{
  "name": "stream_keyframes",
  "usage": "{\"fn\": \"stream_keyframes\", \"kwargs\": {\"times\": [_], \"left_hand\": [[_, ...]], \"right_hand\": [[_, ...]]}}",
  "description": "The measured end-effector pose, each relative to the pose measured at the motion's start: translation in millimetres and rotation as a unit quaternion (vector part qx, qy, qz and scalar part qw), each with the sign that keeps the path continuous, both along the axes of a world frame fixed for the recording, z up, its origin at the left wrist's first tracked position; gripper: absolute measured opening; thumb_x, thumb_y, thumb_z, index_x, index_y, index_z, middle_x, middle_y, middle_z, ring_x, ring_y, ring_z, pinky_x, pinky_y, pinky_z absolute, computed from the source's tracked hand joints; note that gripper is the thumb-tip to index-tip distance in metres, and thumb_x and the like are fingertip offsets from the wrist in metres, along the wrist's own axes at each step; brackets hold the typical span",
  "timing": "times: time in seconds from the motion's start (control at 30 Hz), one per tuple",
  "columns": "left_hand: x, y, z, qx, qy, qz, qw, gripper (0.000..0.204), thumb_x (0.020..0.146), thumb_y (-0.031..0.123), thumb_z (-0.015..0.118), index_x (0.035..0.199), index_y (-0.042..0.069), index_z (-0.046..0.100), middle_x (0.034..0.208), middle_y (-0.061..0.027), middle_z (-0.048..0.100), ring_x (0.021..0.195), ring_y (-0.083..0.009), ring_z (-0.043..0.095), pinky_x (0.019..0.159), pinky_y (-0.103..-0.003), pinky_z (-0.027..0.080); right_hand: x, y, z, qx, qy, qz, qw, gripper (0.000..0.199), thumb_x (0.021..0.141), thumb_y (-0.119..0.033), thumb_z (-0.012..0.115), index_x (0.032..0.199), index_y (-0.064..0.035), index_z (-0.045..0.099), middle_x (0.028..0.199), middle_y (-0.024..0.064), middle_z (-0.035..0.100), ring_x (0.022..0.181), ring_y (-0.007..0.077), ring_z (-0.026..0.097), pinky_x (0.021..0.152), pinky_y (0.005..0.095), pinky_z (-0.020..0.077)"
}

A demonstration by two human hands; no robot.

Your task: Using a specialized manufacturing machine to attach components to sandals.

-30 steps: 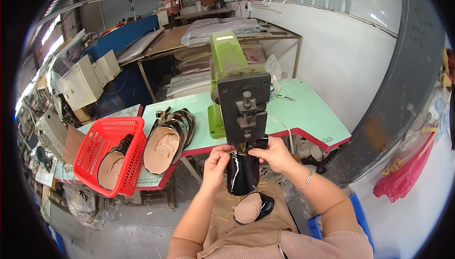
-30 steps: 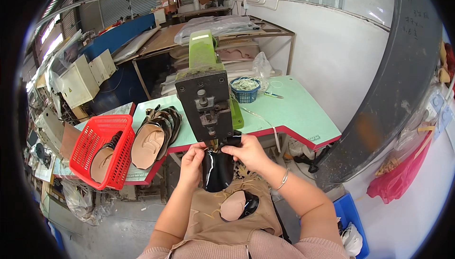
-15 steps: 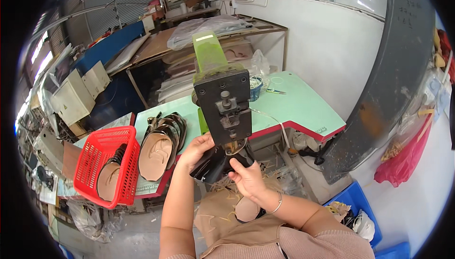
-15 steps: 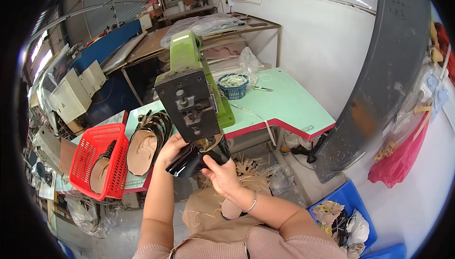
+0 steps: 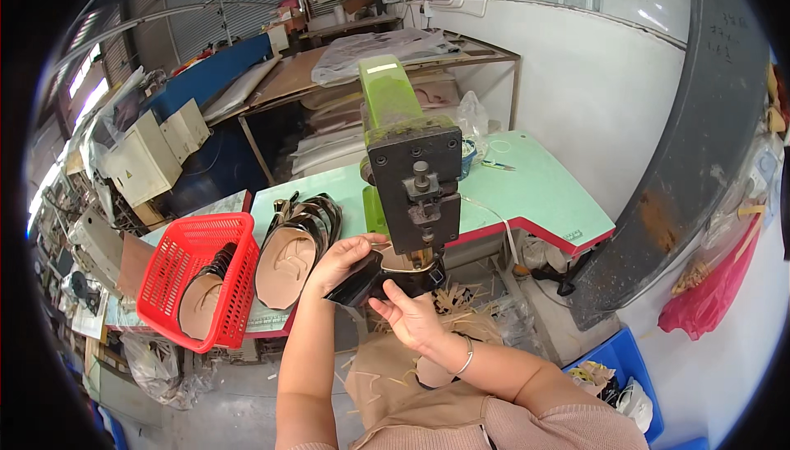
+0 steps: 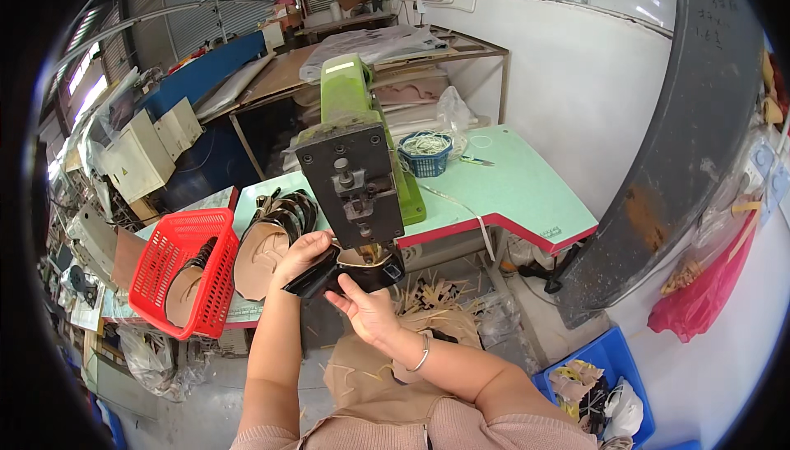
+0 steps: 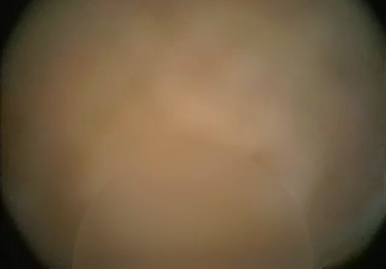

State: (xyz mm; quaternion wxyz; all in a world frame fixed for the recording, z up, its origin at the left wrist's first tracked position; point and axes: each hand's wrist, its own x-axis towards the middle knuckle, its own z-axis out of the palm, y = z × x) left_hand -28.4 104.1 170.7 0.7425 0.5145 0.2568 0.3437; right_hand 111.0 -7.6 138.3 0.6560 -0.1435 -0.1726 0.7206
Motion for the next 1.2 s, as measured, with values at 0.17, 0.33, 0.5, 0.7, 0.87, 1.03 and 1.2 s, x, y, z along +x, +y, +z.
{"fn": "stream_keyframes", "kwargs": {"times": [0.17, 0.33, 0.5, 0.7, 0.87, 1.03, 1.2], "left_hand": [[-4, -8, -7, 0.110, -0.026, -0.004, 0.994, 0.025, 0.083, 0.028, 0.065, 0.081, 0.003, 0.062, 0.116, -0.0089, 0.054, 0.097, -0.0132, 0.052, 0.080, -0.026, 0.042], [6, -35, 35, 0.396, 0.193, -0.003, 0.898, 0.018, 0.083, 0.017, 0.063, 0.094, 0.003, 0.062, 0.111, -0.0117, 0.057, 0.104, -0.0241, 0.053, 0.088, -0.034, 0.042], [36, -68, 44, 0.616, 0.348, 0.067, 0.703, 0.021, 0.075, 0.023, 0.068, 0.087, 0.007, 0.063, 0.090, -0.0100, 0.058, 0.091, -0.0293, 0.055, 0.080, -0.039, 0.041], [39, -78, 27, 0.535, 0.328, 0.125, 0.768, 0.015, 0.071, 0.022, 0.071, 0.076, 0.009, 0.065, 0.103, -0.0094, 0.053, 0.106, -0.0307, 0.049, 0.088, -0.047, 0.036], [44, -89, 44, 0.641, 0.386, 0.148, 0.647, 0.018, 0.070, 0.026, 0.070, 0.074, 0.009, 0.064, 0.110, -0.0109, 0.049, 0.121, -0.0357, 0.038, 0.097, -0.050, 0.031], [49, -82, 48, 0.645, 0.359, 0.182, 0.649, 0.021, 0.068, 0.027, 0.073, 0.072, 0.008, 0.065, 0.110, -0.0116, 0.050, 0.120, -0.0357, 0.040, 0.093, -0.050, 0.034], [58, -85, 41, 0.516, 0.317, 0.194, 0.771, 0.021, 0.070, 0.024, 0.074, 0.072, 0.005, 0.066, 0.114, -0.0130, 0.050, 0.116, -0.0332, 0.044, 0.093, -0.044, 0.036]], "right_hand": [[3, -6, -6, 0.041, -0.027, 0.046, 0.998, 0.030, 0.087, -0.005, 0.057, 0.115, -0.0086, 0.049, 0.107, 0.0014, 0.056, 0.096, 0.0132, 0.057, 0.075, 0.0308, 0.0542], [25, -10, -18, 0.050, -0.063, 0.032, 0.996, 0.034, 0.086, 0.000, 0.056, 0.118, -0.0081, 0.048, 0.108, 0.0035, 0.056, 0.089, 0.0140, 0.060, 0.070, 0.0287, 0.0566], [32, -8, -28, 0.064, -0.113, -0.019, 0.991, 0.035, 0.085, 0.003, 0.056, 0.117, -0.0066, 0.048, 0.106, 0.0053, 0.057, 0.089, 0.0156, 0.060, 0.071, 0.0284, 0.0566], [88, -16, -26, 0.144, -0.504, 0.169, 0.834, 0.017, 0.079, -0.007, 0.066, 0.095, -0.0039, 0.060, 0.084, 0.0030, 0.063, 0.073, 0.0087, 0.060, 0.062, 0.0240, 0.0504], [145, 4, 30, 0.266, -0.710, -0.255, 0.600, 0.026, 0.067, -0.018, 0.078, 0.082, -0.0053, 0.060, 0.098, 0.0111, 0.058, 0.086, 0.0216, 0.055, 0.075, 0.0325, 0.0454], [167, 63, 26, 0.437, -0.699, -0.077, 0.561, 0.026, 0.071, -0.029, 0.074, 0.085, -0.0091, 0.066, 0.123, 0.0151, 0.046, 0.119, 0.0346, 0.034, 0.100, 0.0433, 0.0280], [178, 77, 44, 0.407, -0.683, 0.015, 0.607, 0.023, 0.072, -0.028, 0.074, 0.082, -0.0089, 0.066, 0.125, 0.0133, 0.045, 0.119, 0.0327, 0.034, 0.100, 0.0412, 0.0276]]}}
